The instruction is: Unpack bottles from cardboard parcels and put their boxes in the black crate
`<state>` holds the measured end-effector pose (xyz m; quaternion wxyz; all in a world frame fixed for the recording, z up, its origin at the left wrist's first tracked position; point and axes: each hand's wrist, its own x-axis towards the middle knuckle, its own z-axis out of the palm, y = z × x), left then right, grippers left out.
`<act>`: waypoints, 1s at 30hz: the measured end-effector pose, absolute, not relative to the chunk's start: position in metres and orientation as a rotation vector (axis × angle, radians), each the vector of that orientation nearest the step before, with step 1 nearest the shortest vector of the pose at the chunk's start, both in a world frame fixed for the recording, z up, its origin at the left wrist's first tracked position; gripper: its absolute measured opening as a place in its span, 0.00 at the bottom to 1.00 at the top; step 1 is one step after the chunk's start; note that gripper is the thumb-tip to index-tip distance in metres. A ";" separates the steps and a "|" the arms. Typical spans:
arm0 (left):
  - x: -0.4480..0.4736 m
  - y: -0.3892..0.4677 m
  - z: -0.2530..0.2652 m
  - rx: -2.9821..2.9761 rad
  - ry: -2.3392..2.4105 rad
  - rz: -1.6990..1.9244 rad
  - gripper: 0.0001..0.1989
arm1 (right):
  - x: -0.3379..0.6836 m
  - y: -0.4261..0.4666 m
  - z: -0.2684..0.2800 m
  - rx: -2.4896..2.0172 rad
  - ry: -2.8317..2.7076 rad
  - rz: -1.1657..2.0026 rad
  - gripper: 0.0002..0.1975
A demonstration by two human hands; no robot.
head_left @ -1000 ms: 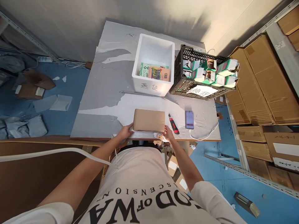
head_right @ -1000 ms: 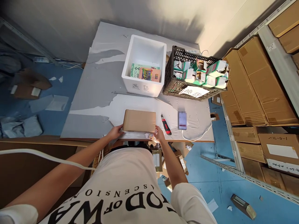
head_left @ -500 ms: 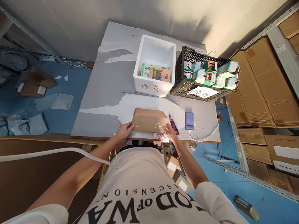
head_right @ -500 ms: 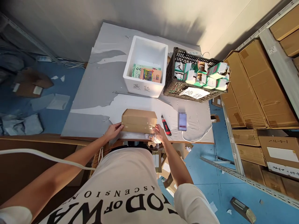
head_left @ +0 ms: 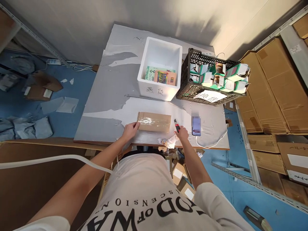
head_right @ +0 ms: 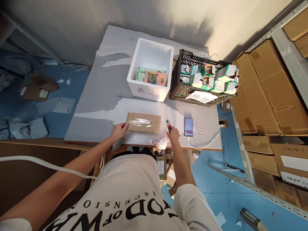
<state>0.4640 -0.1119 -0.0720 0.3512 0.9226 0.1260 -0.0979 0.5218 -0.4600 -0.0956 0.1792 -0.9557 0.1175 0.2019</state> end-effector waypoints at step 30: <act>0.456 -0.139 -0.101 2.545 -0.797 0.215 0.22 | 0.566 -0.330 0.026 -2.791 -1.535 0.822 0.28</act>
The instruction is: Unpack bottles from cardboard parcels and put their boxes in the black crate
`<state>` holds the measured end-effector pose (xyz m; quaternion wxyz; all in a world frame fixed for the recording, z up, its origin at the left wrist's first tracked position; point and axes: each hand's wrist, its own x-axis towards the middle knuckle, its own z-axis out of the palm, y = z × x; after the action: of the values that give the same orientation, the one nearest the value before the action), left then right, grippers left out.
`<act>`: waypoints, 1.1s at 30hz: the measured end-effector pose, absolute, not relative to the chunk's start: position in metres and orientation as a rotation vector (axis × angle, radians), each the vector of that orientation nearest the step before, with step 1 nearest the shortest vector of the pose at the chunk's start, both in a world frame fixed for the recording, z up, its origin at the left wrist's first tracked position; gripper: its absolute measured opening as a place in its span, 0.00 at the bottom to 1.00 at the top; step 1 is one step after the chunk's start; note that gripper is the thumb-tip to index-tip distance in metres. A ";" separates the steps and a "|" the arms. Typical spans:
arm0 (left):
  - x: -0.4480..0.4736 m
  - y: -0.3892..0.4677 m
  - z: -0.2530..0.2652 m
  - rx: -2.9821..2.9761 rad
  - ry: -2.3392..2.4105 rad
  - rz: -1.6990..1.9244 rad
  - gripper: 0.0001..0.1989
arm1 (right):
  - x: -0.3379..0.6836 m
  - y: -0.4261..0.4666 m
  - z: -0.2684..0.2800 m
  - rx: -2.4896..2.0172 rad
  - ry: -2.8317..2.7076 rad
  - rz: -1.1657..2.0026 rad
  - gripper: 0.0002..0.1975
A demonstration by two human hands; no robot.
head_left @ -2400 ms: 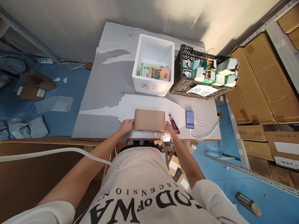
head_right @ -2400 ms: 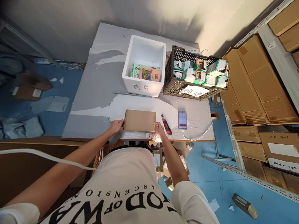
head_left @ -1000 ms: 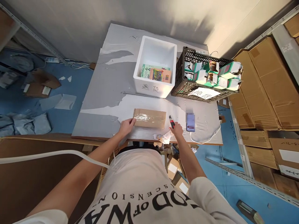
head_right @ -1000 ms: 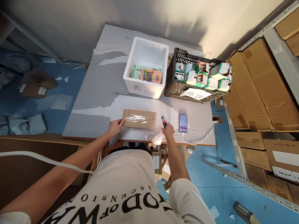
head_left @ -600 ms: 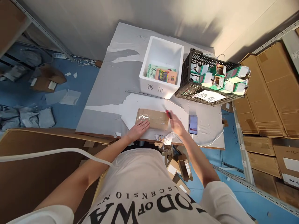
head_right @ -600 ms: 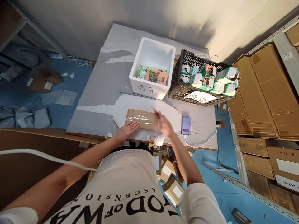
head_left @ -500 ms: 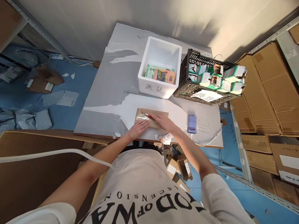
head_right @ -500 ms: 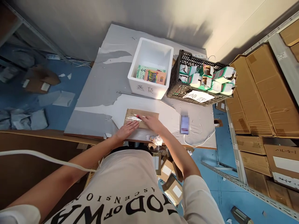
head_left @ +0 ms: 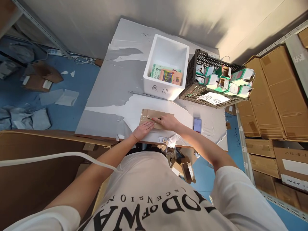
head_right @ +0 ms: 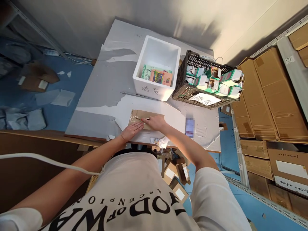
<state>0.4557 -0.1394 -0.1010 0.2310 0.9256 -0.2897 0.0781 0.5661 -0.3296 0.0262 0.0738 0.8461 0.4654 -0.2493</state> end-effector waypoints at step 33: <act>0.529 -0.159 -0.043 2.797 -0.493 -0.151 0.61 | 0.484 -0.450 -0.052 4.255 -0.434 -1.348 0.39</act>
<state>0.5295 -0.1588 -0.0430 0.1482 0.9726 -0.1714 -0.0524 0.4836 -0.4502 -0.0517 -0.6220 0.7429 -0.0758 -0.2353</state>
